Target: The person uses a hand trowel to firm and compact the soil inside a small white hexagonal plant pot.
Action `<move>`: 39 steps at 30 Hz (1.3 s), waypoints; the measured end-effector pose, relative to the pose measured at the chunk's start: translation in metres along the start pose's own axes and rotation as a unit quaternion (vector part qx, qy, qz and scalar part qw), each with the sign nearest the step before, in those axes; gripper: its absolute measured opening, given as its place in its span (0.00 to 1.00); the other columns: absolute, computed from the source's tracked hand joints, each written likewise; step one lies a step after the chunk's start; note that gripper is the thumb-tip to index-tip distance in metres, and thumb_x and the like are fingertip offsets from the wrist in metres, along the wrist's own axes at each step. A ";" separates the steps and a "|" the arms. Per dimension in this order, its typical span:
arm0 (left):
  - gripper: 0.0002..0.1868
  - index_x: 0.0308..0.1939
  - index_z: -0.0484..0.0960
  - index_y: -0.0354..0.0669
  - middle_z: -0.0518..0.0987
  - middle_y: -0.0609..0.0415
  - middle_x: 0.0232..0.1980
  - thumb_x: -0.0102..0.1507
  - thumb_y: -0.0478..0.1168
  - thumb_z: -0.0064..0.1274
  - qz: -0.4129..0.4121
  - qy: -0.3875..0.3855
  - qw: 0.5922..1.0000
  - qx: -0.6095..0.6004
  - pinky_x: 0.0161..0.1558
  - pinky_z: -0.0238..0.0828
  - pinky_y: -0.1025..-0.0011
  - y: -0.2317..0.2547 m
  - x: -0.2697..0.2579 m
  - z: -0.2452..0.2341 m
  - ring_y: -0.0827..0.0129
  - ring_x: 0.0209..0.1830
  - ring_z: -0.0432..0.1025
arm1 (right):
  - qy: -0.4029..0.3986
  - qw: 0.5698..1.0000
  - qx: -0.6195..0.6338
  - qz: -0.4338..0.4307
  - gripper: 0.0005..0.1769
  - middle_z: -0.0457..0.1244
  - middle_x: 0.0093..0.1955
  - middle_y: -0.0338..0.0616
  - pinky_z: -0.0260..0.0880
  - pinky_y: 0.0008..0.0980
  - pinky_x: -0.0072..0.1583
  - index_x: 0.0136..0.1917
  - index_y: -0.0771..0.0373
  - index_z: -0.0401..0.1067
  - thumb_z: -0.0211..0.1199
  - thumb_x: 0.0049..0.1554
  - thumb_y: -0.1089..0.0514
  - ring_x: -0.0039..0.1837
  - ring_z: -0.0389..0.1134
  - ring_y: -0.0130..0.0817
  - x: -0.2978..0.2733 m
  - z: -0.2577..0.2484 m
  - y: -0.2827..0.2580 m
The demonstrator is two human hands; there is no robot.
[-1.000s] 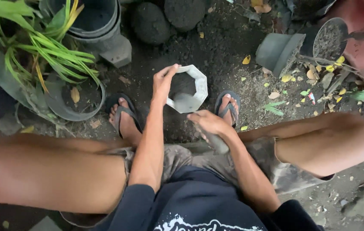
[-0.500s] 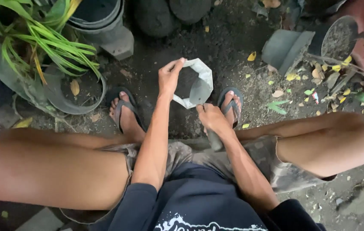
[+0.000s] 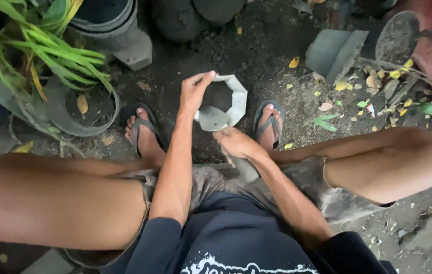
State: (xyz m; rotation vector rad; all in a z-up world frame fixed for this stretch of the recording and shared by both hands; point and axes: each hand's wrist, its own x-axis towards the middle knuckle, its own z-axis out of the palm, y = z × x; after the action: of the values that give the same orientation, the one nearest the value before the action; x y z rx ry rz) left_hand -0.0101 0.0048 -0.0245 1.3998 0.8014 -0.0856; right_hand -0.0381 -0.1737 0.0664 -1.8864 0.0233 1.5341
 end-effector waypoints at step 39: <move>0.19 0.47 0.90 0.54 0.87 0.56 0.51 0.60 0.58 0.67 -0.021 -0.075 0.997 -0.011 0.64 0.69 0.63 0.016 0.006 0.005 0.60 0.60 0.77 | 0.026 0.995 -0.096 0.031 0.33 0.69 0.36 0.50 0.71 0.54 0.43 0.52 0.65 0.75 0.48 0.69 0.33 0.39 0.71 0.48 -0.002 -0.055 0.042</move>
State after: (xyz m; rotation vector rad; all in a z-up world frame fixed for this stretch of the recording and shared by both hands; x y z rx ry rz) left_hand 0.0047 0.0064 -0.0150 1.3397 0.7043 -0.2112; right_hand -0.0096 -0.2346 0.0506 -2.0938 -0.0434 1.5748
